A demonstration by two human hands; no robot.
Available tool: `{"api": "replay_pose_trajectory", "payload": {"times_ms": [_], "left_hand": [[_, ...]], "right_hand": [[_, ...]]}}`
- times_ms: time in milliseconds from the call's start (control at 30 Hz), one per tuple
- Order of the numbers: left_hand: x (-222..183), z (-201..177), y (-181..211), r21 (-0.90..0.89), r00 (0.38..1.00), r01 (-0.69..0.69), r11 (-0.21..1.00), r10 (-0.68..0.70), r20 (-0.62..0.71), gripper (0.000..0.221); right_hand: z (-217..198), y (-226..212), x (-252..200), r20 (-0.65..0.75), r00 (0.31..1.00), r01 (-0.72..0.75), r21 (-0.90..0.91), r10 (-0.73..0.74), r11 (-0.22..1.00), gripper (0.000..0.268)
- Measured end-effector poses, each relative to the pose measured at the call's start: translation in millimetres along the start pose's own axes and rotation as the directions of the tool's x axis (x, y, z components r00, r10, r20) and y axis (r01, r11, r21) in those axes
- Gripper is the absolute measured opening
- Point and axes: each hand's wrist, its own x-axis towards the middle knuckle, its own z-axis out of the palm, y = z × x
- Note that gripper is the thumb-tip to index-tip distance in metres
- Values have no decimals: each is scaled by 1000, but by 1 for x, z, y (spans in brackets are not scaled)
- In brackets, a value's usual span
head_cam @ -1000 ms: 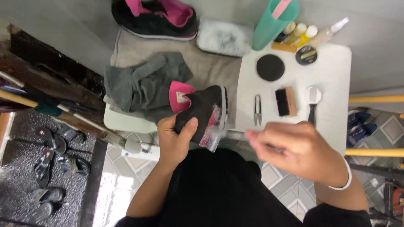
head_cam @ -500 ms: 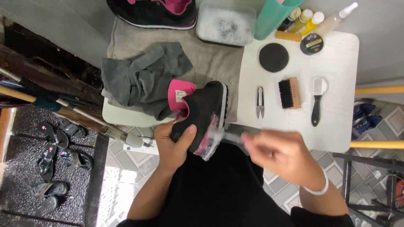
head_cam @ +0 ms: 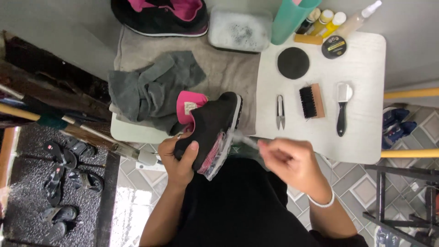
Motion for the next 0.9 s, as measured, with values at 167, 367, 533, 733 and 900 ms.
{"api": "replay_pose_trajectory", "payload": {"times_ms": [167,367,533,733,900], "left_hand": [[1,1,4,-3,1000,-8,1000,8,16,52],[4,8,11,40,999,-22,999,21,35,51],[7,19,28,271,996,-5,963,-20,90,51],[14,15,11,37,995,-21,999,17,96,54],[27,19,18,95,992,39,995,-50,113,57]], "right_hand": [[3,-2,-13,3,1000,-24,25,24,999,13],[2,-8,-15,0,1000,-21,38,22,999,13],[-5,-13,-15,159,980,107,74,-117,992,18],[-3,-10,-18,-4,1000,20,40,-20,999,15],[-6,-24,-17,-14,997,80,60,-79,995,17]]}}
